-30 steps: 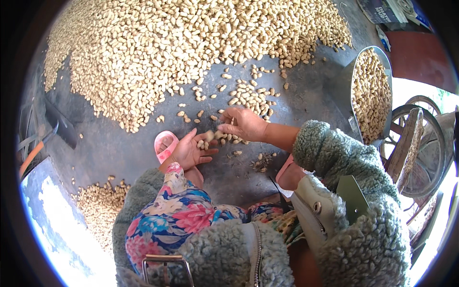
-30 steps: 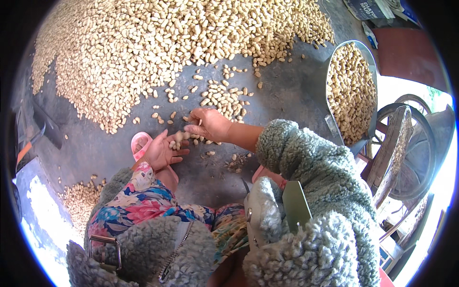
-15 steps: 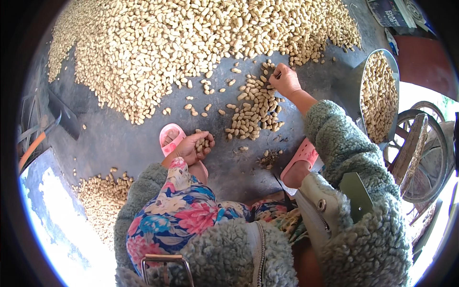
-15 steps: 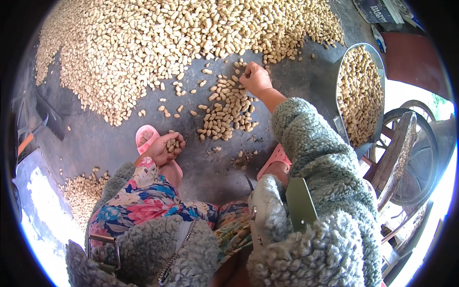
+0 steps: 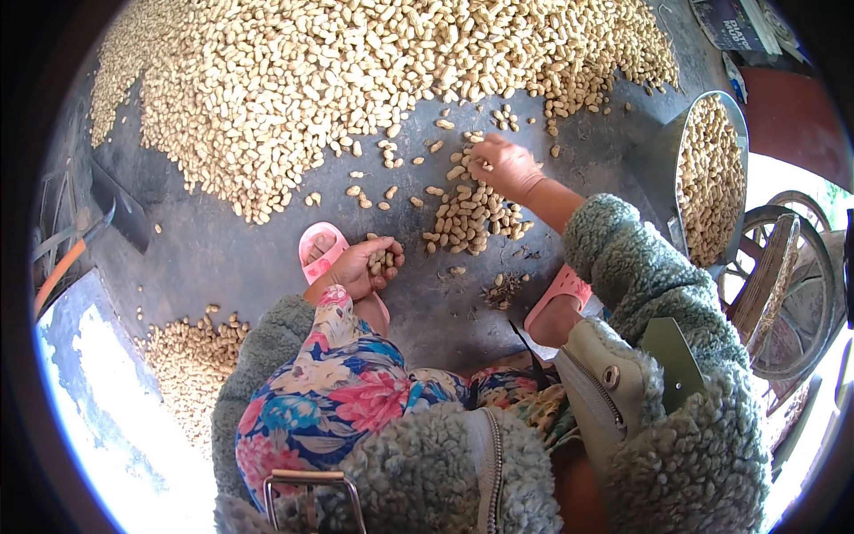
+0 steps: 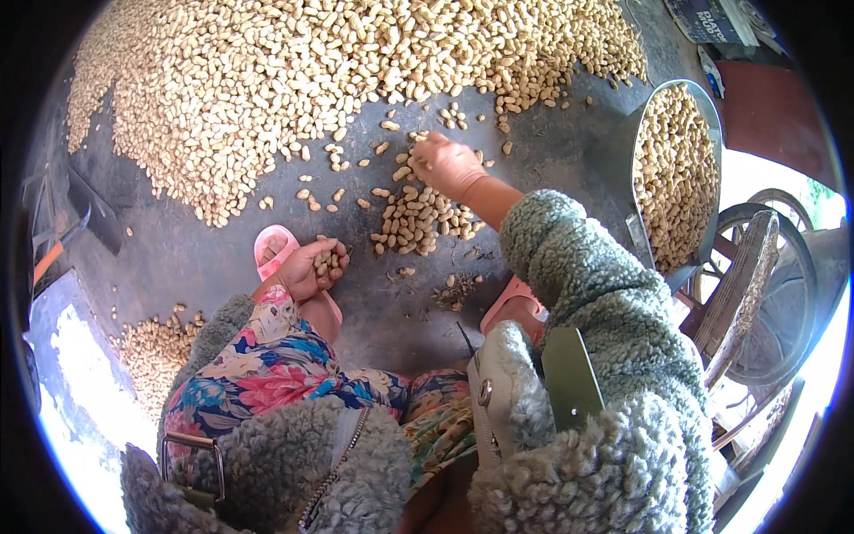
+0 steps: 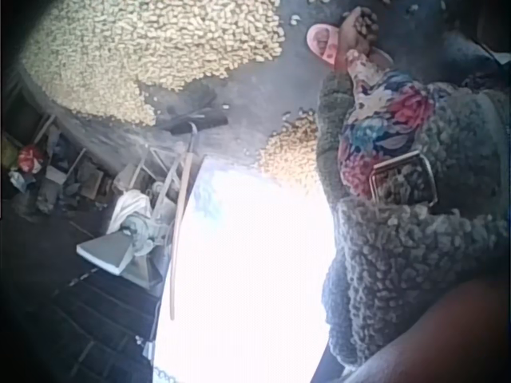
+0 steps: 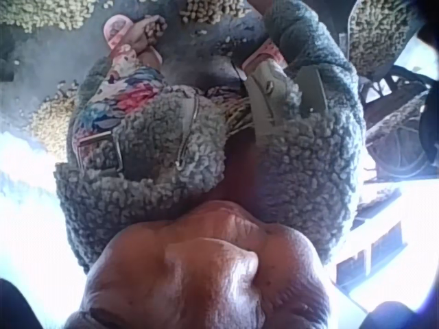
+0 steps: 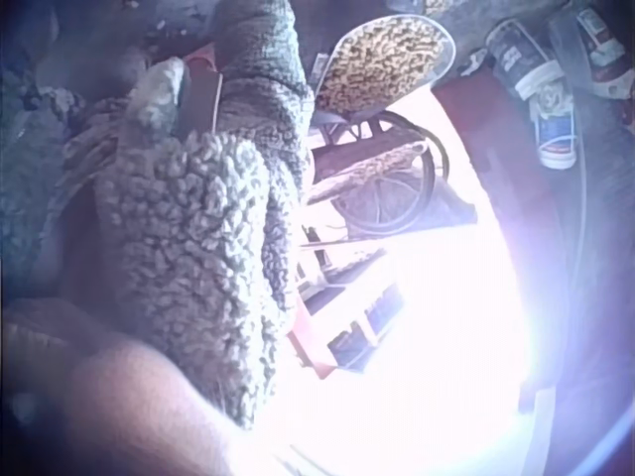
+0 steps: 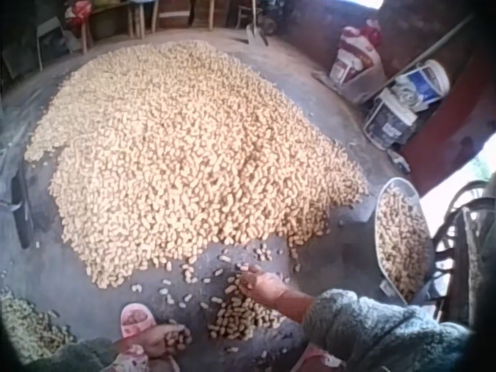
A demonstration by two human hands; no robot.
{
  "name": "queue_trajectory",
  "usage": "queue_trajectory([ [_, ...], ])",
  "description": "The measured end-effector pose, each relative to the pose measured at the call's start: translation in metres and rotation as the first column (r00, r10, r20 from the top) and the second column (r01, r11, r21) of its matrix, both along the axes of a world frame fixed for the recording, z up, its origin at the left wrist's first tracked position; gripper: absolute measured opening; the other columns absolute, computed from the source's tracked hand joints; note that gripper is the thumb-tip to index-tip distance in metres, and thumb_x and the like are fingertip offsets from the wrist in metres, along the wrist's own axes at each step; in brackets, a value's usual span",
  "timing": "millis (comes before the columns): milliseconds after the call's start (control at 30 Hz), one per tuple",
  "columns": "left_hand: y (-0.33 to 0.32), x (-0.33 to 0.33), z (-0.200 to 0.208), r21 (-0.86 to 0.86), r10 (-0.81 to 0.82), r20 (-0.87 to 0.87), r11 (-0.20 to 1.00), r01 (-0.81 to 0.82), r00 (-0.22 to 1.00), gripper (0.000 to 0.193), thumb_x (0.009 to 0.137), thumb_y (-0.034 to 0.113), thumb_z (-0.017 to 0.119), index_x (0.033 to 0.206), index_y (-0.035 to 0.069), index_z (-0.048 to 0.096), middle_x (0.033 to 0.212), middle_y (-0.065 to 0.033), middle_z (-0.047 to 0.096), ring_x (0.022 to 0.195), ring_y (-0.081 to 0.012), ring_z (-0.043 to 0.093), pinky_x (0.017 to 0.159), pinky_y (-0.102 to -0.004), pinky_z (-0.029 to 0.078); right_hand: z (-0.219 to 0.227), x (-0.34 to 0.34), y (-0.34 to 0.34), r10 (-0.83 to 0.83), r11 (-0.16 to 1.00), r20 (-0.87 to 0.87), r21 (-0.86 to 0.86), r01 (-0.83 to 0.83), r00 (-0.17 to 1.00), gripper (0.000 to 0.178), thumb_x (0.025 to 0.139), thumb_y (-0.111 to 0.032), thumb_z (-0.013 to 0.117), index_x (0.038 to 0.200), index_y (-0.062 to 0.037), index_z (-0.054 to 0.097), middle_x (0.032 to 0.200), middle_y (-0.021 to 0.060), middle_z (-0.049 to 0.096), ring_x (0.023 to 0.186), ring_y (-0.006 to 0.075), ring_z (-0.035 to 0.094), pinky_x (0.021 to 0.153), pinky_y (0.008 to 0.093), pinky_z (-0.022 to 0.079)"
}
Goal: The person sits on the floor and sorts peanuts by hand, picking individual nuts from a large pile and placing them into a metal bowl. The person repeatedly gathers peanuts from the floor and transfers them into the bowl.
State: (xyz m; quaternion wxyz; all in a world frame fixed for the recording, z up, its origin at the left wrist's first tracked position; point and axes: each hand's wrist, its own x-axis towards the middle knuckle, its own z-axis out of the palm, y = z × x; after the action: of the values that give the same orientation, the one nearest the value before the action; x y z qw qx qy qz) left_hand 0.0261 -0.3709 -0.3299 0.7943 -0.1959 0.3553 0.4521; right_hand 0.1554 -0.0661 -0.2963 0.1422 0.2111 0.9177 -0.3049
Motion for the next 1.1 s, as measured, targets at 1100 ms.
queue_trajectory([
  [1100, 0.006, 0.002, 0.005, 0.028, -0.004, -0.033, 1.000, 0.005, 0.999, 0.030, 0.097, 0.028, 0.049, 0.109, 0.004, 0.063, 0.104, -0.0076, 0.065, 0.096, -0.0196, 0.063, 0.079, -0.0320, 0.053, 0.000, 0.003, 0.000, 0.138, 0.973, 0.121, 0.170, -0.158, 0.983, 0.018, 0.087, -0.013, 0.056, 0.104, -0.0074, 0.061, 0.102, 0.0140, 0.062, 0.085, 0.0277, 0.066, 0.078, 0.0390, 0.055],
])
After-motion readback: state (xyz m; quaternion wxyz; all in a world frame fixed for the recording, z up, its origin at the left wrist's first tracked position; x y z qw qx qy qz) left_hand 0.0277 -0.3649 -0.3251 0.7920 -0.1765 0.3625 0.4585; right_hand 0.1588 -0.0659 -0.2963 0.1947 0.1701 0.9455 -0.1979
